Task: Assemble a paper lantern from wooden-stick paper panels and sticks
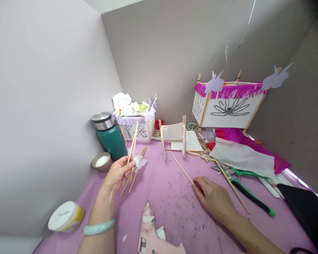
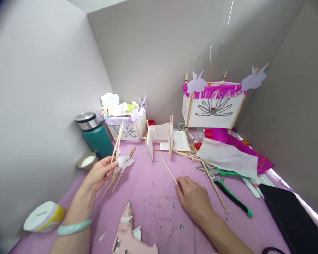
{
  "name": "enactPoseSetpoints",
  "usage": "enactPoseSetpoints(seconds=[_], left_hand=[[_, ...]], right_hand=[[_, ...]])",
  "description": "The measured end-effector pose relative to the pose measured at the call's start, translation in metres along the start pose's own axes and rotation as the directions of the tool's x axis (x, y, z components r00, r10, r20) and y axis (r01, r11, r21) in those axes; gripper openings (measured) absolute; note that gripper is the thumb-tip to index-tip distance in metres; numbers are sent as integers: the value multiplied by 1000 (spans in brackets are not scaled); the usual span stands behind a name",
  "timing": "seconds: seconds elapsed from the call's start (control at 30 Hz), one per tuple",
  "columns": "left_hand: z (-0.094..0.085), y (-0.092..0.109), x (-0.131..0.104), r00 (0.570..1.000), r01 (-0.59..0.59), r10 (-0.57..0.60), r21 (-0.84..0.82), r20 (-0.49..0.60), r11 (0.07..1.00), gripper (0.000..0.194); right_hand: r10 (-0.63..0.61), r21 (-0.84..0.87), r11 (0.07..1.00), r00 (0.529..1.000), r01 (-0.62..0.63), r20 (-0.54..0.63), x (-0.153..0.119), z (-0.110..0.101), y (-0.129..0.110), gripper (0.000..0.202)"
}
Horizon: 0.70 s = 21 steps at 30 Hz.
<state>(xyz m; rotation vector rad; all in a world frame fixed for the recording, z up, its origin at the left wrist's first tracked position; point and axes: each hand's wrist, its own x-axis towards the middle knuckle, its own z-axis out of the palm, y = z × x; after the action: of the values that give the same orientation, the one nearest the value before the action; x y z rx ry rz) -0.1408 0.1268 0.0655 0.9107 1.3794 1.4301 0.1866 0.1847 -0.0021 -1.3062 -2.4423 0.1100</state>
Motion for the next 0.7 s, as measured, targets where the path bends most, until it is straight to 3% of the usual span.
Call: enactPoseSetpoints(seconds=[0.13, 0.27, 0.33, 0.4, 0.47, 0.5, 0.57, 0.63, 0.7], left_hand=[[3, 4, -5, 999, -22, 21, 31, 29, 999, 29], [26, 18, -18, 990, -42, 21, 152, 137, 987, 23], [47, 24, -26, 971, -53, 5, 197, 240, 979, 19], [67, 28, -32, 931, -55, -34, 232, 363, 971, 17], [80, 30, -36, 884, -50, -81, 265, 460, 963, 16], [82, 30, -37, 882, -55, -77, 265, 465, 963, 17], [79, 31, -35, 920, -78, -21, 236, 392, 969, 22], [68, 31, -31, 963, -105, 56, 173, 264, 979, 29], [57, 32, -27, 974, -135, 117, 84, 196, 987, 27]], right_hand=[[15, 72, 997, 999, -13, -31, 2, -6, 0, 20], [9, 290, 956, 989, 34, -147, 12, -29, -25, 22], [-42, 490, 867, 993, 90, -107, 19, -40, -48, 25], [-126, 664, 740, 992, 106, -18, 25, -45, -71, 39], [-194, 703, 697, 981, 138, 0, 30, -45, -87, 20], [-198, 686, 712, 980, 151, -10, 31, -44, -90, 15], [-155, 620, 770, 986, 154, -53, 33, -43, -85, 29], [-50, 542, 832, 989, 119, -141, 34, -48, -66, 34], [87, 424, 904, 953, 47, -290, 38, -58, -36, 33]])
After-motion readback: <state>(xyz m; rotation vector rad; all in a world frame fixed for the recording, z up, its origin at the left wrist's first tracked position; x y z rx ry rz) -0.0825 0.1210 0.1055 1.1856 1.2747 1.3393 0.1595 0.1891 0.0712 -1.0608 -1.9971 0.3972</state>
